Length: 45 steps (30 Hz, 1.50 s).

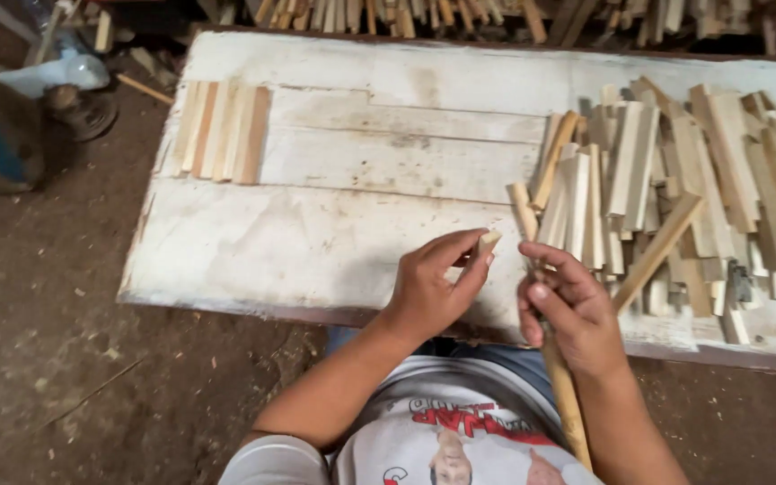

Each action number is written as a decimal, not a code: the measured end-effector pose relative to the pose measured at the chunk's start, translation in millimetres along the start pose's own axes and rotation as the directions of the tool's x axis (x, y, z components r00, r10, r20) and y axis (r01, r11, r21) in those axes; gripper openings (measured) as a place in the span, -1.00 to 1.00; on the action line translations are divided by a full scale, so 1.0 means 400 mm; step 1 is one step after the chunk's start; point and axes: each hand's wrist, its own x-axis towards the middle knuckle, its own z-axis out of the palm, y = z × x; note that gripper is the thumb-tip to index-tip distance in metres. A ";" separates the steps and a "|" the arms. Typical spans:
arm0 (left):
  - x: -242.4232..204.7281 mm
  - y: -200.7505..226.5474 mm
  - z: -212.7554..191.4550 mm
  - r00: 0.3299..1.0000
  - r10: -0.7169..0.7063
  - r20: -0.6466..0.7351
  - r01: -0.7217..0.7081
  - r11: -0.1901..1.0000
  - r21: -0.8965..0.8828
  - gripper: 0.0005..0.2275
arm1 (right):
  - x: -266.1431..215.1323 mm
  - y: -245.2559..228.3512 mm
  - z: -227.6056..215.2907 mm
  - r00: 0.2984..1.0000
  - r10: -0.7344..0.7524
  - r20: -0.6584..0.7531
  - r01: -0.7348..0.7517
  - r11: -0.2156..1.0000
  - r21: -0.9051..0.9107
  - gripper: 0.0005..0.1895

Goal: Trimming the ends of small wooden slats using a hand knife at a workbench in a workshop.

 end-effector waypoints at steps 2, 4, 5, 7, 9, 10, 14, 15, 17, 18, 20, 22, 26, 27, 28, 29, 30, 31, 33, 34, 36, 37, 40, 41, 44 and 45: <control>-0.027 -0.006 -0.043 0.997 0.065 -0.027 -0.062 0.991 0.121 -0.78 | 0.018 0.012 0.057 0.998 0.008 0.061 -0.008 1.000 0.001 -0.50; -0.043 -0.003 -0.076 0.990 0.136 -0.041 -0.123 0.963 0.239 -0.77 | 0.030 0.021 0.102 0.993 0.009 0.118 -0.009 1.000 0.000 -0.50; -0.045 0.000 -0.089 0.983 0.180 -0.028 -0.164 0.942 0.294 -0.75 | 0.035 0.025 0.117 0.991 0.014 0.133 -0.015 1.000 0.004 -0.50; -0.045 0.010 -0.112 0.975 0.222 -0.019 -0.201 0.914 0.353 -0.74 | 0.042 0.027 0.144 0.987 0.021 0.157 -0.022 1.000 0.007 -0.50; -0.043 0.020 -0.126 0.963 0.271 -0.020 -0.245 0.899 0.362 -0.72 | 0.043 0.019 0.159 0.987 0.012 0.161 -0.008 1.000 -0.022 -0.49; -0.040 0.028 -0.129 0.963 0.270 -0.022 -0.244 0.900 0.362 -0.72 | 0.043 0.018 0.164 0.987 0.013 0.161 -0.009 1.000 -0.024 -0.49; -0.038 0.040 -0.127 0.930 0.366 -0.032 -0.313 0.834 0.454 -0.78 | 0.041 0.014 0.169 0.988 -0.030 0.152 0.036 0.999 -0.036 -0.55; -0.042 0.038 -0.123 0.922 0.386 -0.035 -0.322 0.815 0.482 -0.79 | 0.041 0.014 0.165 0.987 -0.043 0.153 0.050 0.998 -0.038 -0.57; -0.042 0.041 -0.123 0.918 0.394 -0.033 -0.332 0.814 0.477 -0.80 | 0.043 0.020 0.143 0.987 -0.053 0.153 0.061 0.997 -0.045 -0.61; -0.043 0.044 -0.122 0.915 0.403 -0.029 -0.342 0.812 0.473 -0.81 | 0.042 0.023 0.132 0.986 -0.063 0.151 0.072 0.996 -0.050 -0.64; -0.042 0.046 -0.115 0.914 0.405 -0.029 -0.345 0.812 0.471 -0.81 | 0.041 0.035 0.110 0.989 -0.062 0.137 0.064 0.998 -0.013 -0.65; -0.036 0.051 -0.108 0.909 0.416 -0.032 -0.353 0.807 0.474 -0.82 | 0.040 0.034 0.107 0.989 -0.067 0.131 0.064 0.998 0.024 -0.66; -0.033 0.046 -0.101 0.892 0.451 -0.007 -0.383 0.765 0.518 -0.81 | 0.030 0.019 0.138 0.987 -0.044 0.155 0.030 0.995 0.092 -0.57; -0.037 0.040 -0.100 0.890 0.457 0.003 -0.390 0.756 0.526 -0.81 | 0.029 0.018 0.145 0.986 -0.032 0.164 0.015 0.995 0.103 -0.55; -0.040 0.042 -0.101 0.891 0.454 0.004 -0.389 0.757 0.526 -0.81 | 0.027 0.020 0.143 0.986 -0.030 0.163 0.013 0.994 0.104 -0.55; -0.040 0.042 -0.101 0.887 0.462 0.005 -0.398 0.758 0.517 -0.81 | 0.029 0.020 0.139 0.988 -0.021 0.154 0.005 0.994 0.105 -0.57; -0.039 0.043 -0.101 0.882 0.470 0.005 -0.407 0.759 0.508 -0.82 | 0.031 0.020 0.136 0.989 -0.013 0.145 -0.002 0.994 0.107 -0.58; -0.038 0.041 -0.102 0.883 0.470 0.004 -0.405 0.757 0.512 -0.82 | 0.033 0.025 0.131 0.989 -0.012 0.149 -0.004 0.994 0.108 -0.58; -0.036 0.038 -0.103 0.874 0.486 0.005 -0.417 0.746 0.519 -0.83 | 0.034 0.036 0.121 0.991 -0.023 0.136 0.004 0.991 0.136 -0.65; -0.041 0.052 -0.106 0.876 0.483 0.006 -0.415 0.746 0.520 -0.83 | 0.039 0.049 0.092 0.991 -0.020 0.136 0.001 0.990 0.138 -0.65; -0.044 0.078 -0.111 0.909 0.416 0.000 -0.384 0.840 0.384 -0.87 | 0.057 0.076 0.036 0.996 -0.049 0.070 0.047 0.998 0.029 -0.66; -0.044 0.079 -0.118 0.909 0.417 0.000 -0.385 0.839 0.384 -0.87 | 0.057 0.074 0.025 0.996 -0.050 0.071 0.048 0.998 0.030 -0.66; -0.042 0.060 -0.136 0.961 0.271 -0.048 -0.262 0.955 0.137 -0.86 | 0.052 0.068 0.014 0.997 -0.020 0.071 0.009 0.989 0.151 -0.63; -0.045 0.043 -0.141 0.994 0.113 -0.009 -0.113 0.993 -0.036 -0.85 | 0.038 0.066 0.024 0.997 -0.018 0.076 0.003 0.980 0.197 -0.62; -0.071 0.001 -0.136 0.987 -0.128 0.102 0.154 0.937 -0.314 -0.83 | 0.007 0.067 0.069 0.995 -0.025 0.097 0.002 0.974 0.227 -0.58; -0.078 -0.013 -0.133 0.968 -0.203 0.150 0.248 0.876 -0.414 -0.84 | 0.004 0.069 0.087 0.992 -0.039 0.122 0.013 0.977 0.212 -0.55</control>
